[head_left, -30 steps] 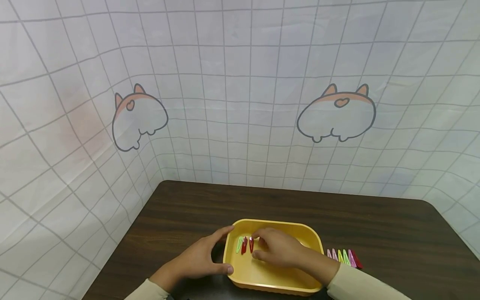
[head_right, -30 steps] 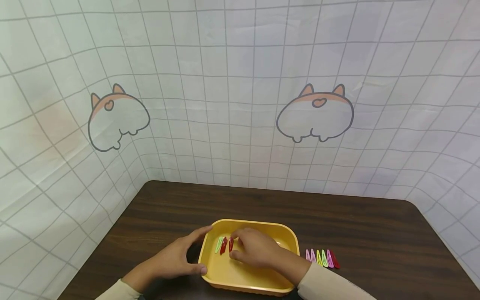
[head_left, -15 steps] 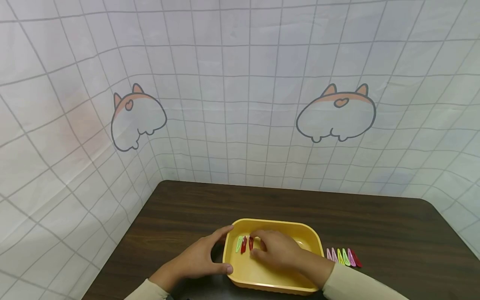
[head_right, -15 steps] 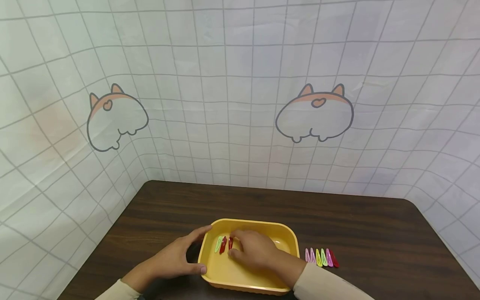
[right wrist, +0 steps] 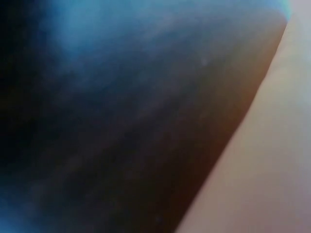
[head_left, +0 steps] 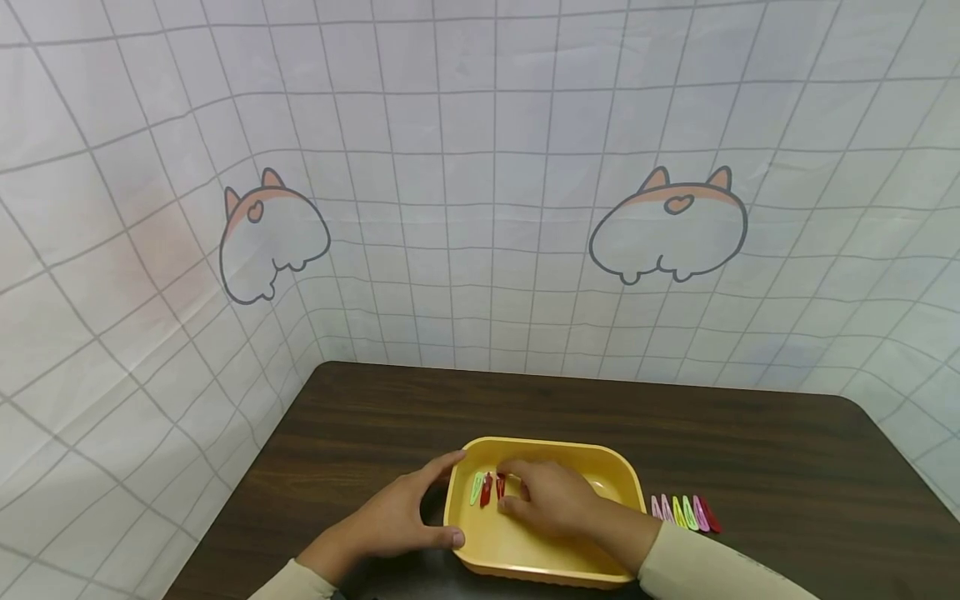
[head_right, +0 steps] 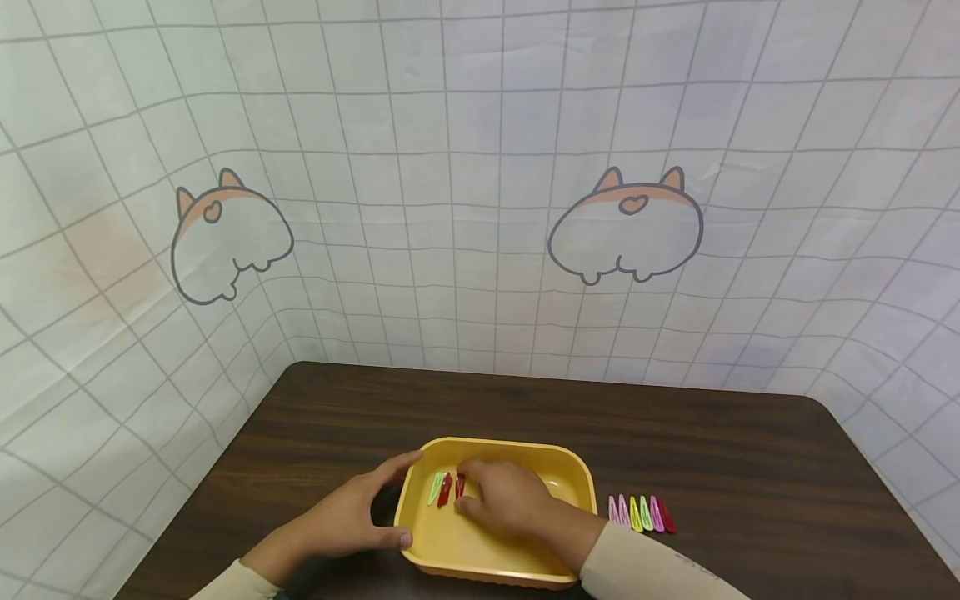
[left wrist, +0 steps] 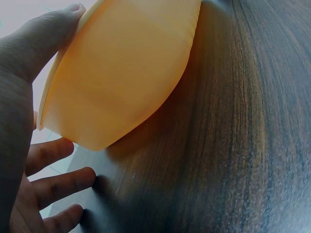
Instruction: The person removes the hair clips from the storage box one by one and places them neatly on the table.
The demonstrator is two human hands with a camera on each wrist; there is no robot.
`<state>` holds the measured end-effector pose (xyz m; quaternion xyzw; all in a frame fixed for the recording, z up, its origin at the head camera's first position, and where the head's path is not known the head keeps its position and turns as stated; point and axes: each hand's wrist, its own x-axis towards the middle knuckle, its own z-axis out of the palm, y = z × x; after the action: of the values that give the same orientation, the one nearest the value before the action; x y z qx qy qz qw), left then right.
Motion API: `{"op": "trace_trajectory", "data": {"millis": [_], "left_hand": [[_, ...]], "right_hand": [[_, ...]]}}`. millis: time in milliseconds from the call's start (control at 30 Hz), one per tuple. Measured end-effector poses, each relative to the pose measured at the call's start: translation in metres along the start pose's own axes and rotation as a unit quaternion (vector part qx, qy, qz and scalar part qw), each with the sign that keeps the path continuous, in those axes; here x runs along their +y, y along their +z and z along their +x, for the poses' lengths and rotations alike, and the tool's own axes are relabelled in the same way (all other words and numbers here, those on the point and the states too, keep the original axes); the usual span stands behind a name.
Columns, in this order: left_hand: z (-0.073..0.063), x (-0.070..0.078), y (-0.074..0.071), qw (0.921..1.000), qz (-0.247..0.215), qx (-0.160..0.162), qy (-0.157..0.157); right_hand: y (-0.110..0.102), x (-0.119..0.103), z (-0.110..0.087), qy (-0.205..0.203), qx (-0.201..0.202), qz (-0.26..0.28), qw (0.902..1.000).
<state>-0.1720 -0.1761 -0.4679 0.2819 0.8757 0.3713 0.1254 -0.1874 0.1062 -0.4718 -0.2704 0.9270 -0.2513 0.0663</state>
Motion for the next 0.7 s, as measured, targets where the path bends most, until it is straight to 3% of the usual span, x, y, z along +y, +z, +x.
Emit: {"op": "trace_trajectory", "data": {"millis": [700], "left_hand": [[0.0000, -0.0033, 0.0001, 0.9999, 0.006, 0.002, 0.008]], "right_hand": [[-0.0010, -0.0004, -0.0003, -0.004, -0.003, 0.002, 1.0000]]}}
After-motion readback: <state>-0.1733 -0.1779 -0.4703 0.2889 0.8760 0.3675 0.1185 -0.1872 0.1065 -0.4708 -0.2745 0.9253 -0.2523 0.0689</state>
